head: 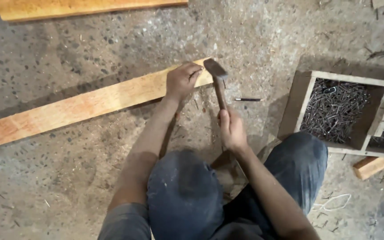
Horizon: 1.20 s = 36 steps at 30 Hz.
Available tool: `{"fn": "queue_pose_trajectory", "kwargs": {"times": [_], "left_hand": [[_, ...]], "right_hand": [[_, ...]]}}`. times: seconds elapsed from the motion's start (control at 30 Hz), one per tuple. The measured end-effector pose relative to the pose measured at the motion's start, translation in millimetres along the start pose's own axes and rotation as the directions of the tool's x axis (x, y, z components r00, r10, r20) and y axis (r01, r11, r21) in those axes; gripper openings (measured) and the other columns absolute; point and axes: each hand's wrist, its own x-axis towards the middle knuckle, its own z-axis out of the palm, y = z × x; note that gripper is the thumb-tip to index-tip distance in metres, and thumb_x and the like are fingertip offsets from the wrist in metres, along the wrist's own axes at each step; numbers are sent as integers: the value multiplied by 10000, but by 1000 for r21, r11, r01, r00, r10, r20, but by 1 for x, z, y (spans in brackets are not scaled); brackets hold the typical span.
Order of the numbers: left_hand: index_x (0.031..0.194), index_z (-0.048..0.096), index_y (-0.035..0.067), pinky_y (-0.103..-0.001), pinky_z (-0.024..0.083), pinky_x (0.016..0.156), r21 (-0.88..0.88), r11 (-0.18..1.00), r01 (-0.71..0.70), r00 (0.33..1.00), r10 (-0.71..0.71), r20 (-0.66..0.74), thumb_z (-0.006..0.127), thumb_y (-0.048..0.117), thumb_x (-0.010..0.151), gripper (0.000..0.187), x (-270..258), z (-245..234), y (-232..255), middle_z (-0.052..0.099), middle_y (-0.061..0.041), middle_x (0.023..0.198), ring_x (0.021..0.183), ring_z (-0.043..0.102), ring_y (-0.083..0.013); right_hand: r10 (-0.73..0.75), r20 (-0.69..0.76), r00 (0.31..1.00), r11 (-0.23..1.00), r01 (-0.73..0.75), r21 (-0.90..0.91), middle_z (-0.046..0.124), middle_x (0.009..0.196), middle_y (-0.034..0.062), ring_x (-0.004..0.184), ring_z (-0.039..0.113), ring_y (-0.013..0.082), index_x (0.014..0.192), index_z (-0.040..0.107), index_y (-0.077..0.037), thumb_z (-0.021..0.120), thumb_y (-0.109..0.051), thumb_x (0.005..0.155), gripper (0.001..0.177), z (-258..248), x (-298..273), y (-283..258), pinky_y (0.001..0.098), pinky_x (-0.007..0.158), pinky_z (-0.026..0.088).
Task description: The person aligns wooden boards, marks them with a pencil, and hammers nails into the wood using a hammer.
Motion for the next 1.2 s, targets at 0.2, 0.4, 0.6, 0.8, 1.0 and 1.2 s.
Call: {"fn": "queue_pose_trajectory", "kwargs": {"times": [0.2,0.4,0.6,0.8,1.0,1.2], "left_hand": [[1005,792,159,-394,585,756,36,999,17,1000,-17,7,756,206,860,157,-4,7,-31,751,-82,1058,897,729,-289],[1138,733,143,-448,557,718,316,948,38,986,17,-168,672,202,935,220,-24,-8,-59,745,-93,1056,873,712,-331],[1131,724,166,-441,557,681,368,928,57,981,16,-193,678,235,969,182,-26,-7,-52,750,-76,1008,812,710,-316],[1136,691,152,-468,545,684,422,906,14,974,83,-210,667,216,972,178,-22,-1,-68,735,-97,1008,808,691,-342],[1213,695,155,-485,534,727,328,934,142,989,-122,-81,651,195,1010,211,-28,-18,-38,736,-102,1027,908,698,-350],[1188,729,223,-430,558,725,308,951,34,977,33,-209,583,251,978,258,-17,-10,-49,757,-75,1078,904,722,-312]], "right_hand": [[17,44,999,997,-20,71,602,687,134,644,610,265,926,646,-22,410,-393,1083,467,-30,3,-39,407,609,473],[-248,6,969,967,248,-66,552,690,74,651,527,187,872,613,-37,421,-409,1110,481,0,16,33,360,615,419],[-281,-49,958,887,279,367,475,681,23,595,433,122,846,499,-117,365,-507,1091,480,-8,26,72,291,587,338],[-151,18,988,989,151,5,574,685,87,675,547,162,849,606,-35,405,-415,1122,509,2,38,30,309,612,435],[-602,-287,745,554,648,523,519,695,106,617,476,138,800,509,-45,477,-440,999,444,14,41,79,304,553,384],[215,70,974,971,-222,95,624,680,161,578,593,165,819,669,5,410,-401,1164,592,53,10,129,348,556,457]]}}
